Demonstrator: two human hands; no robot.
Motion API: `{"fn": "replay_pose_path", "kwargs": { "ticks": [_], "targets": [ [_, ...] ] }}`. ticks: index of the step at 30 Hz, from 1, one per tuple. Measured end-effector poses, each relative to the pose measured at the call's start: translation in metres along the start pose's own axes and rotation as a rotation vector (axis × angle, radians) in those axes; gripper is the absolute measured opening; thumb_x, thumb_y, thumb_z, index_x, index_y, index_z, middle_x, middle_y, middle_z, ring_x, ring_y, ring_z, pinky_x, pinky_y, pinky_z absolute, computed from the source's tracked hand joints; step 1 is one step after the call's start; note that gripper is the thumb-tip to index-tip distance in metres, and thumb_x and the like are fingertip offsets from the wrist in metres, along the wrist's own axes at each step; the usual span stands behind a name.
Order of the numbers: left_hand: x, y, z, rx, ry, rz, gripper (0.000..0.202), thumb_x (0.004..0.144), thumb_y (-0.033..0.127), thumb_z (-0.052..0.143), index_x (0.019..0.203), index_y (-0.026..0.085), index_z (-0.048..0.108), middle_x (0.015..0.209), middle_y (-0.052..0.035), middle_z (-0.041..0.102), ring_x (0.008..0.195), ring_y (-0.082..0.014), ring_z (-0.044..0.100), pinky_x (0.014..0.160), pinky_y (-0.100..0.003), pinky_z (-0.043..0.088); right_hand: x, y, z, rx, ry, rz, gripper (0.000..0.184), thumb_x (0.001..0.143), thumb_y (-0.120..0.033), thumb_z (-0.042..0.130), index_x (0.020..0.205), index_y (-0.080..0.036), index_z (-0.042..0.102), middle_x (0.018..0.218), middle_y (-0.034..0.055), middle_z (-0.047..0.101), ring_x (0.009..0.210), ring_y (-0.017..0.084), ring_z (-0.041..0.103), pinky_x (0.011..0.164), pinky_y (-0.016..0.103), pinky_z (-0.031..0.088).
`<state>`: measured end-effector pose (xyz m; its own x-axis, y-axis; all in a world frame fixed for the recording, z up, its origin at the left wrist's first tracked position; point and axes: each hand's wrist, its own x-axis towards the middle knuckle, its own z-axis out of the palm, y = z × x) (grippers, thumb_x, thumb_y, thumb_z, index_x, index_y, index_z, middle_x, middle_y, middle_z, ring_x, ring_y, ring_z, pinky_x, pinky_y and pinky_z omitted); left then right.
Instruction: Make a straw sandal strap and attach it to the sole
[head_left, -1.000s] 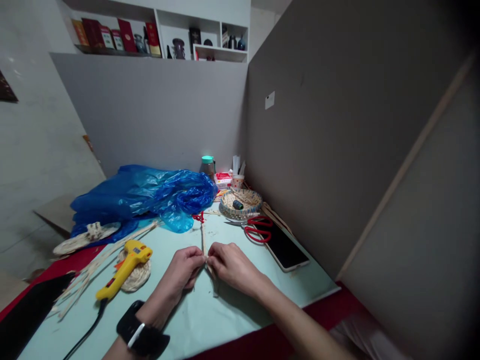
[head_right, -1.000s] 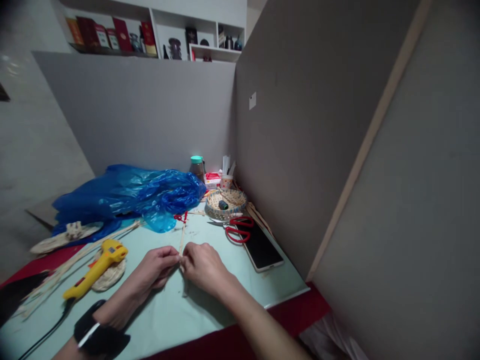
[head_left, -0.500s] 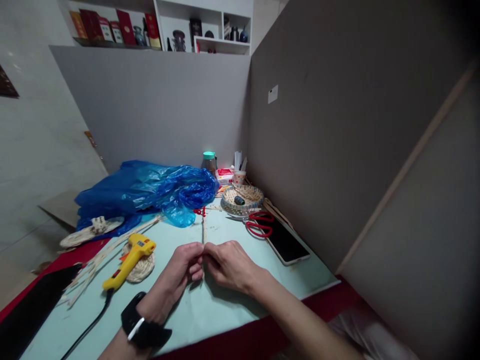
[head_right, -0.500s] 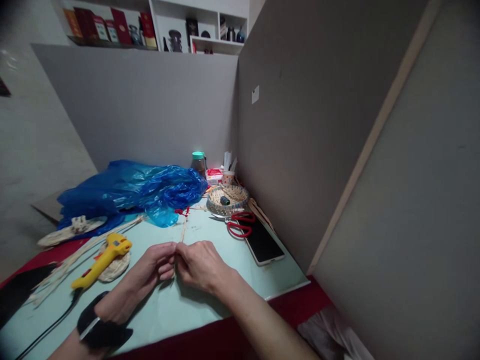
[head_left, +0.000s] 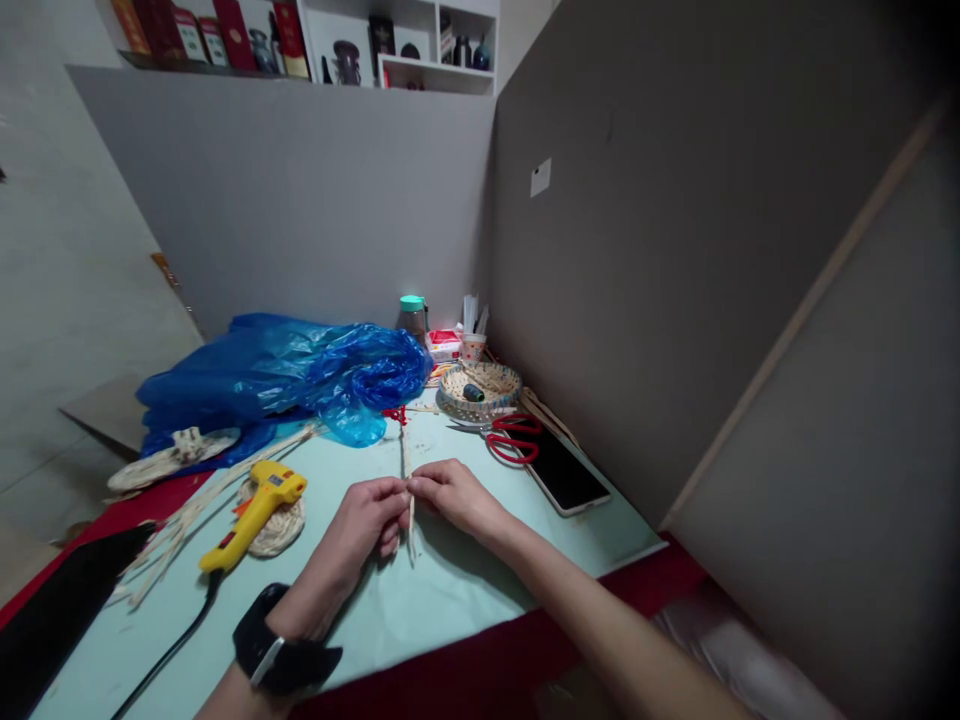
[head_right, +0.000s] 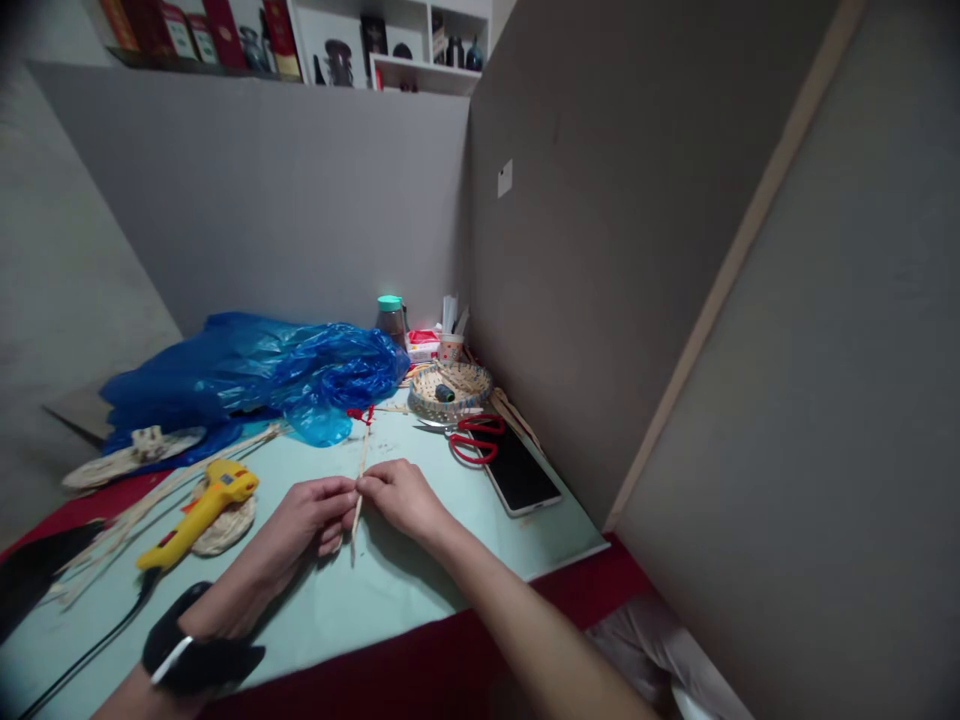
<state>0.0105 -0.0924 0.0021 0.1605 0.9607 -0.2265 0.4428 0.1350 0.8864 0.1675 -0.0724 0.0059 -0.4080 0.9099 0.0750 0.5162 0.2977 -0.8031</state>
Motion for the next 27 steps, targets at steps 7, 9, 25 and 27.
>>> {"fn": "replay_pose_path", "kwargs": {
  "ticks": [7, 9, 25, 27],
  "targets": [
    [-0.029, 0.024, 0.000, 0.519, 0.138, 0.129, 0.025, 0.095, 0.036, 0.057, 0.087, 0.014, 0.066, 0.081, -0.0001, 0.068, 0.076, -0.0159, 0.066, 0.073, -0.035, 0.055, 0.000, 0.008, 0.002, 0.146, -0.032, 0.059, 0.024, 0.097, -0.035, 0.059, 0.103, -0.013, 0.066, 0.097, 0.0036, 0.068, 0.082, 0.017, 0.067, 0.072, 0.033, 0.057],
    [-0.037, 0.034, 0.005, 0.661, 0.167, 0.175, 0.022, 0.096, 0.032, 0.055, 0.089, 0.015, 0.067, 0.084, -0.0012, 0.069, 0.082, -0.0171, 0.067, 0.081, -0.039, 0.054, 0.000, 0.009, 0.003, 0.186, -0.049, 0.081, 0.024, 0.097, -0.035, 0.059, 0.104, -0.013, 0.065, 0.097, 0.0037, 0.068, 0.080, 0.016, 0.067, 0.070, 0.032, 0.057],
    [-0.043, 0.048, 0.022, 0.881, 0.181, 0.199, 0.020, 0.097, 0.031, 0.054, 0.094, 0.015, 0.067, 0.088, -0.0025, 0.069, 0.084, -0.0190, 0.067, 0.085, -0.044, 0.053, 0.000, 0.005, 0.003, 0.528, -0.042, 0.172, 0.022, 0.098, -0.034, 0.058, 0.101, -0.013, 0.064, 0.089, 0.0017, 0.066, 0.068, 0.011, 0.063, 0.059, 0.026, 0.054],
    [-0.039, 0.047, 0.009, 0.757, 0.235, 0.179, 0.026, 0.098, 0.034, 0.049, 0.090, 0.016, 0.066, 0.087, -0.0031, 0.067, 0.087, -0.0196, 0.065, 0.086, -0.044, 0.051, -0.001, 0.004, 0.002, 0.554, -0.060, 0.166, 0.022, 0.098, -0.034, 0.058, 0.102, -0.013, 0.064, 0.089, 0.0018, 0.066, 0.068, 0.011, 0.063, 0.060, 0.026, 0.054]
  ]
}}
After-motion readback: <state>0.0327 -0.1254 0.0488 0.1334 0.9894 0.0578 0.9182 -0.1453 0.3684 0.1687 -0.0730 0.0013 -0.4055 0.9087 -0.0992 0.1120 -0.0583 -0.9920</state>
